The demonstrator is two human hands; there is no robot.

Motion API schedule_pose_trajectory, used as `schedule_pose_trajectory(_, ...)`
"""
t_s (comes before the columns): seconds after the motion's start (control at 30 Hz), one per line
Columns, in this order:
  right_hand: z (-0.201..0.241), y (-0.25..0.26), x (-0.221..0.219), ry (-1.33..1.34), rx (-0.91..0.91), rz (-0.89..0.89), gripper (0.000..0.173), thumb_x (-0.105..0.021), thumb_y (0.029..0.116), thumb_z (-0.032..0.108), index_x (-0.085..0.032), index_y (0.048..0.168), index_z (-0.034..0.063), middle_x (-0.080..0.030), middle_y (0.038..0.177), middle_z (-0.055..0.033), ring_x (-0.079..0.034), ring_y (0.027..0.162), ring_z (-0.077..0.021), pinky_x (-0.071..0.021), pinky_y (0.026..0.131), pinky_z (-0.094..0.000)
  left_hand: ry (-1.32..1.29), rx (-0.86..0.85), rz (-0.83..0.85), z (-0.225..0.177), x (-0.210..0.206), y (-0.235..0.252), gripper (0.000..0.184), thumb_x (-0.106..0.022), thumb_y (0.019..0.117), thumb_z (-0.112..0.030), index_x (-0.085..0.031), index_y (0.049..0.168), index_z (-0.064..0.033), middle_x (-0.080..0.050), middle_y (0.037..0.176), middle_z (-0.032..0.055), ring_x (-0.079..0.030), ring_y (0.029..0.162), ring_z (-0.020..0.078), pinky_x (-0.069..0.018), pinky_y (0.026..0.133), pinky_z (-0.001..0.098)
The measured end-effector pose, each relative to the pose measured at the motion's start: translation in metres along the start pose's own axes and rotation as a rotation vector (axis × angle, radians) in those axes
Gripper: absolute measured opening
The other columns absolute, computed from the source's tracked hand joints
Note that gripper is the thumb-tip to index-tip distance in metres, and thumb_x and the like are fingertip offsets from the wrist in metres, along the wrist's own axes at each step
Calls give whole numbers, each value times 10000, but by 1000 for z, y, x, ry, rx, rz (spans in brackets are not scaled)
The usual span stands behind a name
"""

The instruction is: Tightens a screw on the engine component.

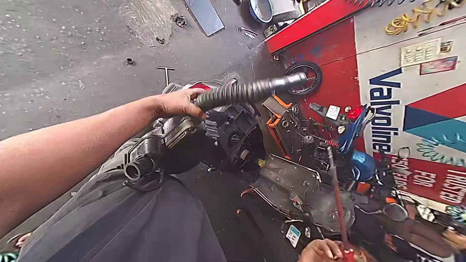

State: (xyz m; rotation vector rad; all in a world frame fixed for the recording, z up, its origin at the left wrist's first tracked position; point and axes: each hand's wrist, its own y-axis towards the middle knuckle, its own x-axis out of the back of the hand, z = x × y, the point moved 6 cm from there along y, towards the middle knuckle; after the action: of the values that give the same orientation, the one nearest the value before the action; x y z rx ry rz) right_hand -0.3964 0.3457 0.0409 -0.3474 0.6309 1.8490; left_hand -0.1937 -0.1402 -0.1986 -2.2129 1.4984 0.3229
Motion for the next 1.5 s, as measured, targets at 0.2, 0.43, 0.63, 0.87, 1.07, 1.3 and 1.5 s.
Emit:
schedule_pose_trajectory(0.2,-59,-9,-71,-282,10,-36,555,-315,1099,500,-701,994,115,-726,825,13,-646,553,-51,-536,475,-181,96,-3,111,16,2,4,643,-836,618,-75,-648,1230,-130,-727,1081,46,-711,898,156,-611,747,335)
schedule_pose_trajectory(0.43,-64,-22,-85,-107,-134,84,425,-487,1063,408,-706,1065,44,-719,880,-57,-677,615,-107,-565,538,-214,-60,6,61,2,13,20,668,-836,602,-107,-610,1232,-108,-711,1086,72,-705,926,181,-610,765,347)
schedule_pose_trajectory(0.63,-74,-7,-86,-167,-50,82,512,-415,1072,514,-697,1068,86,-709,859,-20,-644,574,-85,-544,507,-211,-247,37,-42,-9,8,23,505,-742,658,-120,-650,1155,-106,-729,931,80,-707,778,155,-602,663,331)
schedule_pose_trajectory(0.87,-80,0,-100,-115,55,99,459,-508,1025,538,-703,1054,124,-713,886,-9,-644,598,-77,-522,506,-207,-299,40,-217,-18,-4,21,183,-612,803,-83,-627,983,-109,-707,772,46,-691,652,115,-582,568,286)
schedule_pose_trajectory(1.07,-107,-7,-141,-207,178,294,396,-538,1030,494,-688,1116,137,-727,966,-44,-703,702,-131,-579,575,-246,-246,92,-377,-10,-8,13,358,-672,851,-98,-546,1186,-87,-695,857,77,-689,705,154,-581,605,320)
schedule_pose_trajectory(1.3,-137,-17,-181,-319,367,651,320,-540,1061,381,-623,1202,106,-707,1022,-77,-723,761,-173,-627,639,-278,-215,95,-381,-11,-10,12,401,-674,876,-114,-540,1253,-90,-702,910,99,-697,758,176,-588,649,343)
schedule_pose_trajectory(1.5,-151,-24,-191,-323,346,730,295,-547,1057,359,-623,1232,134,-706,1075,-57,-729,817,-158,-630,676,-266,-214,79,-362,-10,-9,12,388,-676,885,-143,-552,1249,-89,-709,941,117,-706,795,191,-595,679,362)
